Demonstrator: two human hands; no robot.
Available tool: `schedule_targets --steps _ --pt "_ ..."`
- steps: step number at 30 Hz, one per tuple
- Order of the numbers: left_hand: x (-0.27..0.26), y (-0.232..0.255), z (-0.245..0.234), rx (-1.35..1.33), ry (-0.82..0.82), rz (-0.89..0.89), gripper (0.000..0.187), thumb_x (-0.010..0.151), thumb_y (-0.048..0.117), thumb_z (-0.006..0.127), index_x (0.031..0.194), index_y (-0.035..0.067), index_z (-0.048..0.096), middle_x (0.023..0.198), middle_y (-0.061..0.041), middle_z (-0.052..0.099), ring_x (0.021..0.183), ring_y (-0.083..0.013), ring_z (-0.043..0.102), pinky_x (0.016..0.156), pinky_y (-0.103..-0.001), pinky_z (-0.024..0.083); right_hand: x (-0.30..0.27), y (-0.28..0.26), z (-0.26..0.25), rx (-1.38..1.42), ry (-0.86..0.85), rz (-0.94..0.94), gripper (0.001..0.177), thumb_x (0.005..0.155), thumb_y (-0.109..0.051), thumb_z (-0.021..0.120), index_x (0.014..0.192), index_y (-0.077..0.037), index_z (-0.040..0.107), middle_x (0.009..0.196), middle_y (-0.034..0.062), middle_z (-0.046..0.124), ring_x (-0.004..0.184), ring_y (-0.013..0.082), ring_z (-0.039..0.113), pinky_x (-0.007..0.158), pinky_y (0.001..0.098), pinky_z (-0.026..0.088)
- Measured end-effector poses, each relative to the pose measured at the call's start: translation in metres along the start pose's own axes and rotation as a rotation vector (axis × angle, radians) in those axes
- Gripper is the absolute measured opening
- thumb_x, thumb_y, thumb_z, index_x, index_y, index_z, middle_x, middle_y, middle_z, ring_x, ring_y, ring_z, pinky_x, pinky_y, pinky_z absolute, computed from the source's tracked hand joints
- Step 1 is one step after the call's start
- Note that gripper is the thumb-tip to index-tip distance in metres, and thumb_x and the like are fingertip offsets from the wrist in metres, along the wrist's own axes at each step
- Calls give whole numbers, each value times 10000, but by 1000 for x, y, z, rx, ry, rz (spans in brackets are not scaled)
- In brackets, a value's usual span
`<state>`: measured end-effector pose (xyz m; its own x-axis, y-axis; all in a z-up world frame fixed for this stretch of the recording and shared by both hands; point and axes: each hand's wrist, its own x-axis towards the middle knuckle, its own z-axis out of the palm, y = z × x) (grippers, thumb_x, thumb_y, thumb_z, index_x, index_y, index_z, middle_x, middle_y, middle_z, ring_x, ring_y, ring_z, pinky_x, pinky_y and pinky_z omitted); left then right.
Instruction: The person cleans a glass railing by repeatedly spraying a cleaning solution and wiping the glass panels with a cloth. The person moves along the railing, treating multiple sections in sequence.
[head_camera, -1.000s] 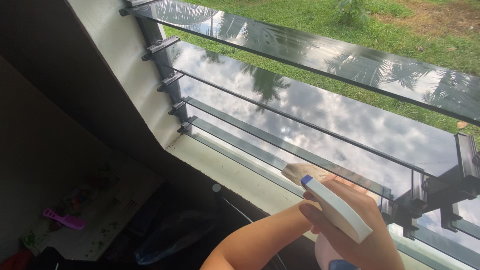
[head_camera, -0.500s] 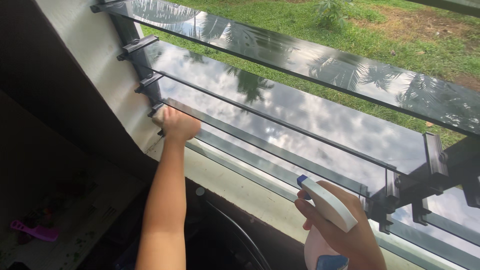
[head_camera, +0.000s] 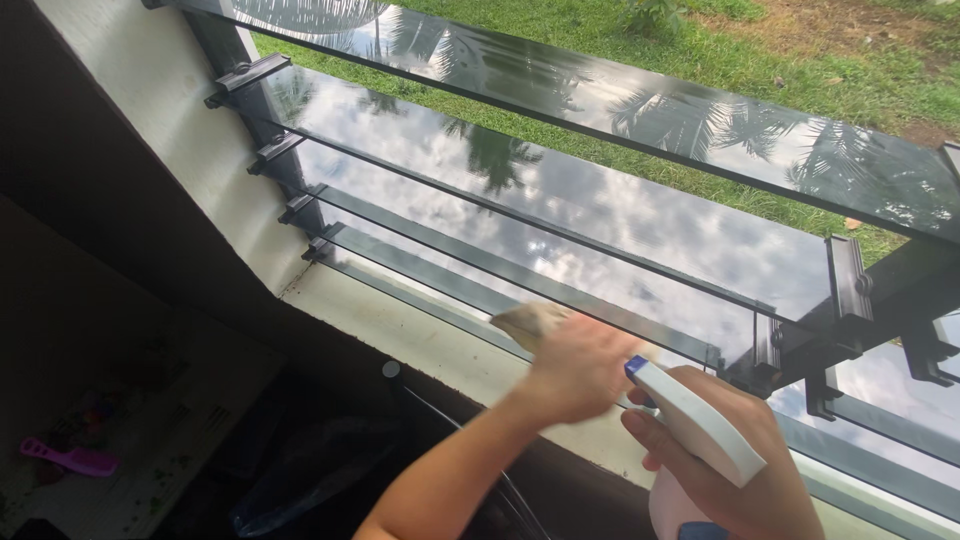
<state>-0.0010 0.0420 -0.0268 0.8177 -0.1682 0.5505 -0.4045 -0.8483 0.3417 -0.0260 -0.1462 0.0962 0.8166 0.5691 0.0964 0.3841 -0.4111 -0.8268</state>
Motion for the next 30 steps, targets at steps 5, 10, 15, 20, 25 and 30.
schedule_targets --steps 5,10,15,20,25,30 --pt "-38 -201 -107 662 -523 -484 334 1008 274 447 925 150 746 939 -127 719 926 -331 655 932 -501 478 18 -21 14 42 -74 205 272 801 -265 808 941 -37 763 715 96 701 517 184 715 483 331 564" --pt "-102 -298 -201 334 259 -724 394 1049 240 341 1121 14 656 1197 -197 676 1132 -427 582 977 -544 450 21 -32 20 77 -80 206 298 782 -296 801 926 -38 760 647 95 707 471 187 727 464 331 544" --pt "-162 -307 -141 -515 1521 -964 377 1062 355 384 1298 96 524 1343 -141 570 1231 -310 606 993 -380 506 25 -34 21 15 -68 219 300 776 -298 809 950 -57 768 648 82 722 502 190 719 471 322 559" --pt "-144 -329 -109 15 571 -1184 468 1144 323 333 1286 5 646 1348 -229 679 1269 -399 624 1113 -502 485 24 -30 23 35 -63 164 297 774 -284 810 958 -56 768 678 77 719 480 179 756 465 318 570" --pt "-84 -269 -80 689 -127 -741 535 945 332 440 1367 5 488 1441 -258 429 1294 -483 367 1052 -650 315 17 -23 23 44 -96 152 303 782 -301 808 954 -54 766 687 73 722 472 176 763 454 317 583" --pt "-35 -86 19 308 -186 -251 199 814 202 579 808 79 735 990 -141 717 959 -360 649 878 -523 467 11 -16 18 21 -71 49 284 779 -257 791 968 -45 764 714 74 715 497 174 738 441 309 574"
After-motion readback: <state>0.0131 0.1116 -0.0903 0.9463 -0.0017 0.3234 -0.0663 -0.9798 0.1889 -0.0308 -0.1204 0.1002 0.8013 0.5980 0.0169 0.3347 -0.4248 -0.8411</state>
